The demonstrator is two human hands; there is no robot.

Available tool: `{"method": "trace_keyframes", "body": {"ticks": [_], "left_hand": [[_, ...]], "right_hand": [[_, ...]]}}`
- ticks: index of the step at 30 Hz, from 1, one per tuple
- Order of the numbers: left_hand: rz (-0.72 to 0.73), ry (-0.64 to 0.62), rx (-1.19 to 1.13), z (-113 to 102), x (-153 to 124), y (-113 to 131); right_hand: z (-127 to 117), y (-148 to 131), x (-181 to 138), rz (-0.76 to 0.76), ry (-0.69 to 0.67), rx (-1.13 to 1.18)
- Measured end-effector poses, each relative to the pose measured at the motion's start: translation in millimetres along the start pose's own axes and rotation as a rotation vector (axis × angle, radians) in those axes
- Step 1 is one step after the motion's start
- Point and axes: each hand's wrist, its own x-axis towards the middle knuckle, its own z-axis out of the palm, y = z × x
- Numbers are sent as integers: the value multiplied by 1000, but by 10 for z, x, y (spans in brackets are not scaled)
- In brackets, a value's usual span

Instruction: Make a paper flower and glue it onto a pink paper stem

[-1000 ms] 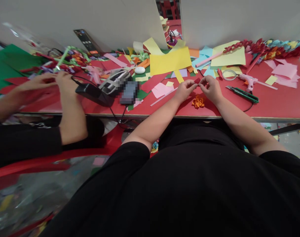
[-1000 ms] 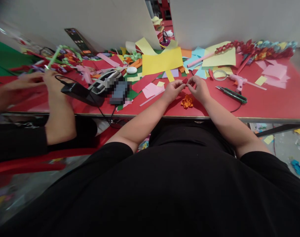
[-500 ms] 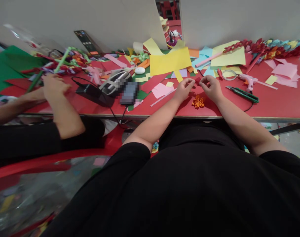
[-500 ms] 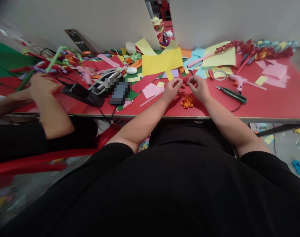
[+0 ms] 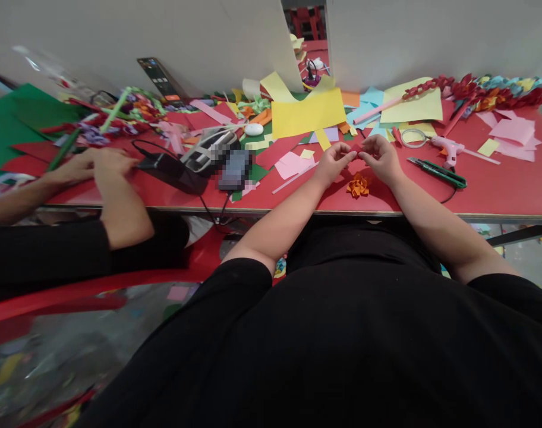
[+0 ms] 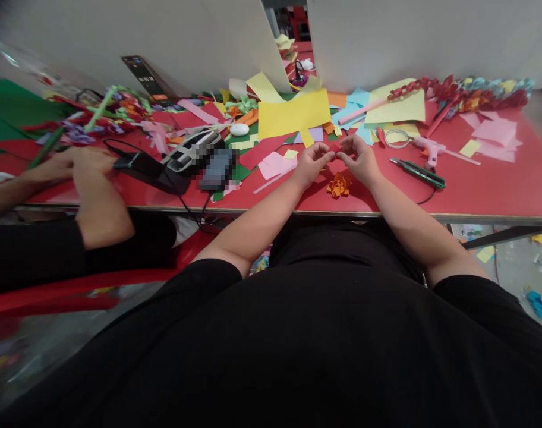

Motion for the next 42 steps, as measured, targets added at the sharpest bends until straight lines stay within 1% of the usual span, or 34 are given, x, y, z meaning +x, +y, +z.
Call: {"method": "trace_keyframes", "body": {"ticks": [8,11,15,21,24,26,30,33,38,42], "left_hand": [[-11,-2,23,-25,-6,15],[4,-8,50,-45,6,-9],[57,-29,85,-54,17,-52],[111,-20,139,-31,-7,-60],[86,-18,127,-26,-15,-54],[45,-4,104,-27,-9,-58],[-4,62,55,-38,11,-56],[-27,97,35,-46,10,-21],[-127,55,-1,-32,3,27],[-141,-12,-79,-18,10,5]], "right_hand": [[-53,-114,18,88,-68,140],[-52,-120,7,91,-52,157],[-31,-71,-5,71,-16,122],[-13,-31,-12,54,0,98],[-14,-52,-18,48,1,108],[-17,-76,-26,47,-7,123],[-20,-123,-47,22,-33,130],[-19,-132,-54,-10,-41,92],[-20,-117,-48,-24,-31,-83],[-39,-138,-50,-85,-7,-187]]}}
